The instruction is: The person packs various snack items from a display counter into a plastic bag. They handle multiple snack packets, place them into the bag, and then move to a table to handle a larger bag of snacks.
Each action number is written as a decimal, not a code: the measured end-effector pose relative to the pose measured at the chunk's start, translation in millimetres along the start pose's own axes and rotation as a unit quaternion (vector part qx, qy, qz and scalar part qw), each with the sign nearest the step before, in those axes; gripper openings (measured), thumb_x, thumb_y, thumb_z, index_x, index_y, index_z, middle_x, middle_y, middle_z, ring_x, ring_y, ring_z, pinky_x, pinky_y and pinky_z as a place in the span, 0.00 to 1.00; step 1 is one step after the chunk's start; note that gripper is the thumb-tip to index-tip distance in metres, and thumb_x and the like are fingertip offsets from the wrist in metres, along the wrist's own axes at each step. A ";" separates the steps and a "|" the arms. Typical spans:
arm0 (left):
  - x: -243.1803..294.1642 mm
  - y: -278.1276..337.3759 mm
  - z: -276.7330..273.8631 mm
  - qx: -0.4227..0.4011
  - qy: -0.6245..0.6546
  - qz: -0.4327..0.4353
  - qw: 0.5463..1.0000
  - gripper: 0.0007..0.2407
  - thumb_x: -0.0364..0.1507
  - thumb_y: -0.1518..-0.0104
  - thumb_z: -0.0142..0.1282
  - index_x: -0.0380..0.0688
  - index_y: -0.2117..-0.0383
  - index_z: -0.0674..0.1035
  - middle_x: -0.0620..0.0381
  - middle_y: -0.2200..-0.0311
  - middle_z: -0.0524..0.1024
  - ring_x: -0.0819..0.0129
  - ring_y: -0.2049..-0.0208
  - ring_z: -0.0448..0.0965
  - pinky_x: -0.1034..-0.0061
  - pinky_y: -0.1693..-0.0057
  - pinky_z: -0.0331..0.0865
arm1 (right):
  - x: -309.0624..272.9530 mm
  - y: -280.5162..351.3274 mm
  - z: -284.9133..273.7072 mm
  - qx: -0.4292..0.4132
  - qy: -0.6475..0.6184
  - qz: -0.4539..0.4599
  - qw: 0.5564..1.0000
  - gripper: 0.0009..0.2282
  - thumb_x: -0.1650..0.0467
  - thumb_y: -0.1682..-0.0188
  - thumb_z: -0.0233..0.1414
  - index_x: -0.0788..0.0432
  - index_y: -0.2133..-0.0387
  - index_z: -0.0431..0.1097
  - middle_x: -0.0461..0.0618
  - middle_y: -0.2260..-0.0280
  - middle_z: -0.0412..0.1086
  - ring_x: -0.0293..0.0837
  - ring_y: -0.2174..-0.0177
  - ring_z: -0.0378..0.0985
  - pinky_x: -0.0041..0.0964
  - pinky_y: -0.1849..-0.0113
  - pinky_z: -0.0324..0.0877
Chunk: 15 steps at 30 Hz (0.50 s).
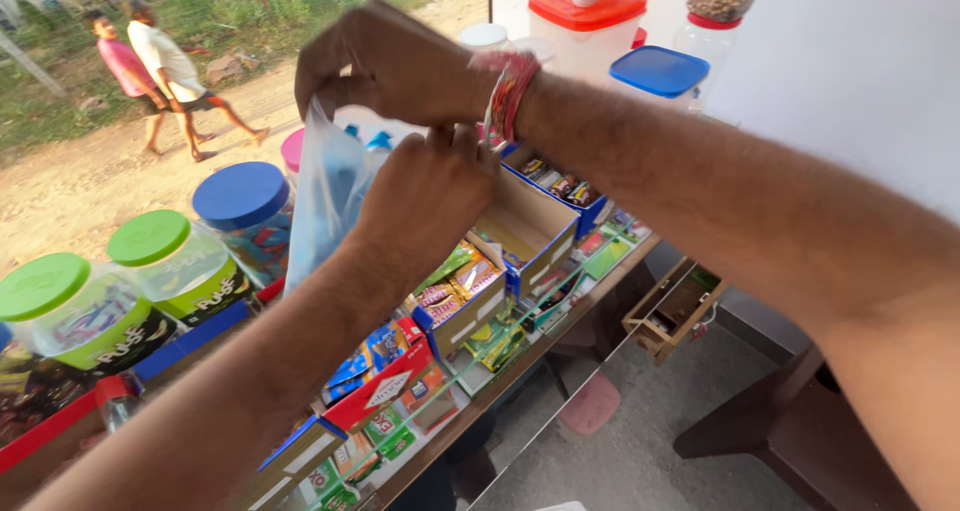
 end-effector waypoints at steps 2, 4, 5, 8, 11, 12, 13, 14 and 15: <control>1.5 10.4 16.5 0.002 -0.035 -0.010 0.999 0.06 0.28 0.51 0.56 0.39 0.70 0.80 0.52 0.68 0.78 0.59 0.60 0.80 0.68 0.58 0.74 | 10.2 3.4 21.4 0.003 -0.039 0.033 0.999 0.03 0.76 0.53 0.59 0.60 0.67 0.79 0.48 0.69 0.80 0.43 0.68 0.83 0.38 0.64 0.75; 9.0 21.4 25.6 0.024 -0.005 0.001 1.000 0.07 0.28 0.51 0.55 0.39 0.69 0.80 0.52 0.66 0.78 0.60 0.58 0.79 0.68 0.53 0.72 | 16.3 17.8 38.9 0.018 -0.020 0.020 0.999 0.02 0.75 0.53 0.61 0.59 0.68 0.79 0.49 0.69 0.80 0.44 0.67 0.82 0.38 0.62 0.74; 14.3 27.4 26.8 0.045 0.041 0.015 0.998 0.08 0.28 0.51 0.55 0.39 0.68 0.81 0.52 0.64 0.78 0.60 0.57 0.78 0.68 0.52 0.71 | 19.9 27.2 47.1 0.025 -0.010 0.014 1.000 0.01 0.75 0.53 0.61 0.59 0.69 0.79 0.49 0.69 0.80 0.44 0.66 0.82 0.39 0.60 0.73; 27.4 54.4 30.1 0.023 0.170 0.061 0.983 0.06 0.28 0.49 0.56 0.41 0.68 0.81 0.52 0.62 0.77 0.59 0.56 0.77 0.66 0.50 0.71 | 46.1 69.5 66.0 0.031 -0.053 0.137 0.989 0.03 0.74 0.51 0.60 0.59 0.66 0.78 0.47 0.69 0.80 0.37 0.66 0.82 0.33 0.61 0.74; 14.1 71.7 28.0 0.072 0.237 0.008 0.969 0.07 0.29 0.45 0.60 0.44 0.62 0.80 0.52 0.58 0.75 0.56 0.53 0.76 0.64 0.46 0.70 | 64.8 114.8 82.9 0.063 -0.214 0.241 0.944 0.04 0.75 0.49 0.57 0.60 0.62 0.77 0.43 0.66 0.79 0.32 0.62 0.79 0.29 0.58 0.74; 5.4 76.0 27.6 0.105 0.249 -0.026 0.962 0.09 0.29 0.43 0.62 0.45 0.59 0.80 0.52 0.56 0.75 0.54 0.52 0.76 0.63 0.45 0.70 | 69.4 128.3 88.5 0.079 -0.223 0.276 0.931 0.04 0.74 0.48 0.58 0.62 0.62 0.77 0.44 0.67 0.78 0.32 0.64 0.76 0.30 0.60 0.73; -4.1 77.6 34.7 0.094 0.265 -0.073 0.957 0.15 0.32 0.46 0.64 0.44 0.55 0.78 0.49 0.54 0.74 0.51 0.51 0.75 0.61 0.45 0.69 | 72.2 142.1 94.9 0.094 -0.232 0.311 0.917 0.04 0.74 0.47 0.58 0.63 0.62 0.78 0.45 0.68 0.76 0.32 0.65 0.74 0.31 0.62 0.71; -14.4 78.4 43.5 0.082 0.280 -0.120 0.949 0.21 0.35 0.50 0.67 0.42 0.50 0.76 0.46 0.52 0.73 0.47 0.49 0.74 0.58 0.45 0.68 | 74.0 155.2 101.9 0.109 -0.241 0.345 0.900 0.04 0.74 0.45 0.59 0.64 0.62 0.78 0.46 0.69 0.75 0.32 0.67 0.71 0.31 0.64 0.69; -23.6 80.0 53.0 0.069 0.294 -0.167 0.939 0.27 0.37 0.53 0.70 0.41 0.46 0.74 0.43 0.50 0.73 0.43 0.48 0.73 0.55 0.45 0.66 | 73.2 164.0 107.0 0.129 -0.262 0.343 0.893 0.04 0.74 0.46 0.58 0.64 0.61 0.77 0.45 0.68 0.76 0.30 0.66 0.72 0.30 0.63 0.71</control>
Point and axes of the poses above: each hand's wrist, its own y-axis away from the middle knuckle, its own z-axis out of the palm, x = y × z, the point moved 6 cm from there along -y, towards the middle knuckle
